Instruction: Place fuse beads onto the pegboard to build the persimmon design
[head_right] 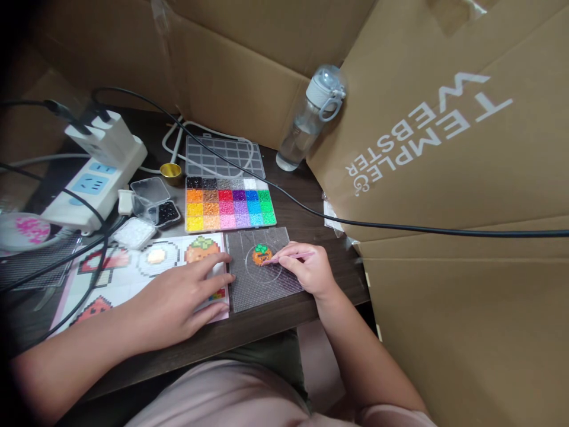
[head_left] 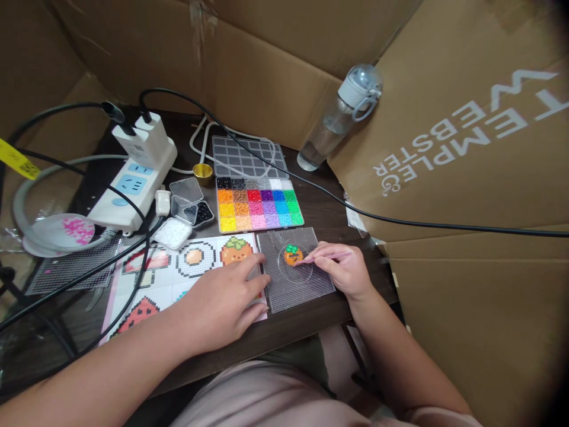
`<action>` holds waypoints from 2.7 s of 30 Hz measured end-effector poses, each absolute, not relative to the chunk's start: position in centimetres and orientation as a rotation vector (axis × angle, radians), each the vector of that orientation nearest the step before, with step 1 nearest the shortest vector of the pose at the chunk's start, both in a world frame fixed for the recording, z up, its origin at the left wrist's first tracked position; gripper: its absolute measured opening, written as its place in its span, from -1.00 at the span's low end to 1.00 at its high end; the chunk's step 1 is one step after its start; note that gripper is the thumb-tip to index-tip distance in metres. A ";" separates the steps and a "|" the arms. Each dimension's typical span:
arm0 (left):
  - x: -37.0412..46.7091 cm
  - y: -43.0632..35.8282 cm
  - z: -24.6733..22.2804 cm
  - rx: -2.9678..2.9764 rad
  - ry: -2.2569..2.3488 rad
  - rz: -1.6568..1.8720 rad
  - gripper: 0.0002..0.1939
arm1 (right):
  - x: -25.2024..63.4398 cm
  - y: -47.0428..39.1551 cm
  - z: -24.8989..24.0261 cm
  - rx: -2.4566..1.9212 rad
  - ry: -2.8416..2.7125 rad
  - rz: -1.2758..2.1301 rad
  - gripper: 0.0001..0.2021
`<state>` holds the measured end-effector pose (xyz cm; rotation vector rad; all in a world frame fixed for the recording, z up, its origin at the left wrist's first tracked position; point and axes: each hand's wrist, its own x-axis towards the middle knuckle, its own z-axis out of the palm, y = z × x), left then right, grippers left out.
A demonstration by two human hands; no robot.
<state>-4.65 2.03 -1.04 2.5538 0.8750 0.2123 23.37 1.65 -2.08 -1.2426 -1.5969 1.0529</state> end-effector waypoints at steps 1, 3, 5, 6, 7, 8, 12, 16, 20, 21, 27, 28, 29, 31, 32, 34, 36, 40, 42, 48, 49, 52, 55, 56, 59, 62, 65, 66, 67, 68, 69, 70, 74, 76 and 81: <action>-4.7 2.0 -1.0 2.552 0.872 0.213 -0.68 | 23.4 1.7 -2.2 -1.241 -1.591 1.056 -0.90; -4.7 2.0 -1.1 2.547 0.870 0.212 -0.68 | 23.5 1.6 -2.4 -1.229 -1.572 1.061 -0.90; -4.8 1.9 -1.1 2.539 0.871 0.216 -0.68 | 23.6 1.6 -2.6 -1.209 -1.549 1.065 -0.90; -4.8 1.9 -1.1 2.534 0.872 0.222 -0.68 | 23.7 1.5 -2.7 -1.198 -1.536 1.065 -0.90; -4.8 1.9 -1.0 2.529 0.872 0.228 -0.67 | 23.8 1.5 -2.7 -1.189 -1.522 1.065 -0.90; -4.9 1.8 -1.0 2.523 0.867 0.234 -0.66 | 23.8 1.5 -2.7 -1.185 -1.504 1.064 -0.91; -4.9 1.8 -0.8 2.493 0.860 0.235 -0.62 | 24.0 1.9 -2.6 -1.229 -1.403 1.077 -0.94; -5.0 1.9 -0.5 2.485 0.875 0.236 -0.60 | 23.6 3.3 -2.0 -1.254 -1.165 1.184 -0.85; -5.1 1.8 -0.3 2.479 0.871 0.246 -0.60 | 23.0 4.6 -1.6 -1.306 -1.042 1.243 -0.75; -5.1 1.8 -0.3 2.479 0.868 0.246 -0.60 | 23.0 4.8 -1.7 -1.312 -1.024 1.243 -0.73; -5.0 1.7 -0.2 2.482 0.873 0.242 -0.60 | 23.0 4.7 -2.3 -1.323 -0.939 1.172 -0.72; -5.0 1.7 -0.2 2.479 0.876 0.243 -0.60 | 23.0 4.6 -2.3 -1.325 -0.930 1.155 -0.72; -5.0 1.7 -0.1 2.476 0.878 0.244 -0.60 | 22.9 4.5 -2.4 -1.323 -0.923 1.141 -0.72; -5.0 1.7 -0.1 2.477 0.889 0.251 -0.60 | 22.6 4.2 -2.3 -1.310 -0.914 1.121 -0.74; -5.0 1.7 -0.1 2.478 0.896 0.257 -0.60 | 22.4 4.1 -2.3 -1.303 -0.911 1.109 -0.75; -5.0 1.6 -0.1 2.478 0.908 0.270 -0.60 | 22.0 4.0 -2.1 -1.295 -0.900 1.083 -0.77; -5.0 1.6 -0.1 2.472 0.910 0.279 -0.60 | 21.6 3.8 -1.9 -1.290 -0.873 1.047 -0.77; -5.0 1.6 -0.2 2.479 0.885 0.264 -0.59 | 21.1 3.6 -1.9 -1.284 -0.815 1.017 -0.76; -5.0 1.7 -0.2 2.493 0.872 0.249 -0.59 | 21.1 3.6 -2.0 -1.284 -0.812 1.015 -0.75; -5.1 1.8 -0.3 2.499 0.861 0.245 -0.58 | 22.1 3.7 -1.7 -1.378 -1.076 0.937 -0.76; -5.1 1.8 -0.2 2.494 0.857 0.249 -0.58 | 22.3 4.0 -1.4 -1.399 -1.171 0.913 -0.77; -5.1 1.8 -0.2 2.476 0.848 0.259 -0.59 | 22.2 6.0 -0.1 -1.431 -1.426 0.838 -0.76; -5.1 1.8 -0.2 2.449 0.877 0.284 -0.61 | 20.8 9.3 1.1 -1.440 -1.588 0.816 -0.72; -5.1 1.8 -0.3 2.438 0.891 0.297 -0.62 | 20.2 10.5 1.4 -1.436 -1.613 0.838 -0.69; -5.0 1.9 -0.4 2.410 0.919 0.323 -0.64 | 17.7 13.5 2.0 -1.434 -1.682 0.834 -0.65; -4.9 2.0 -0.5 2.386 0.945 0.317 -0.66 | 15.2 15.4 2.3 -1.356 -1.795 0.838 -0.70; -4.8 2.1 -0.5 2.366 0.967 0.312 -0.69 | 13.4 16.3 2.4 -1.313 -1.922 0.874 -0.76; -4.7 2.2 -0.5 2.367 0.968 0.311 -0.70 | 13.0 16.5 2.3 -1.312 -1.933 0.889 -0.78; -4.7 2.2 -0.5 2.371 0.965 0.307 -0.70 | 12.7 16.7 2.2 -1.313 -1.932 0.901 -0.79; -4.7 2.2 -0.6 2.379 0.962 0.302 -0.71 | 12.5 16.9 2.0 -1.308 -1.935 0.909 -0.80; -4.7 2.3 -0.6 2.385 0.960 0.294 -0.71 | 12.5 17.0 1.7 -1.300 -1.943 0.907 -0.81; -4.7 2.3 -0.6 2.390 0.957 0.282 -0.71 | 12.5 17.1 1.4 -1.293 -1.955 0.900 -0.82; -4.7 2.5 -0.7 2.381 0.932 0.257 -0.70 | 12.6 17.1 0.2 -1.314 -1.945 0.921 -0.87; -4.7 2.6 -0.7 2.366 0.930 0.260 -0.69 | 12.6 17.0 0.0 -1.308 -1.907 0.977 -0.88; -4.6 2.6 -0.7 2.344 0.942 0.266 -0.67 | 12.3 16.9 -0.1 -1.249 -1.889 1.026 -0.91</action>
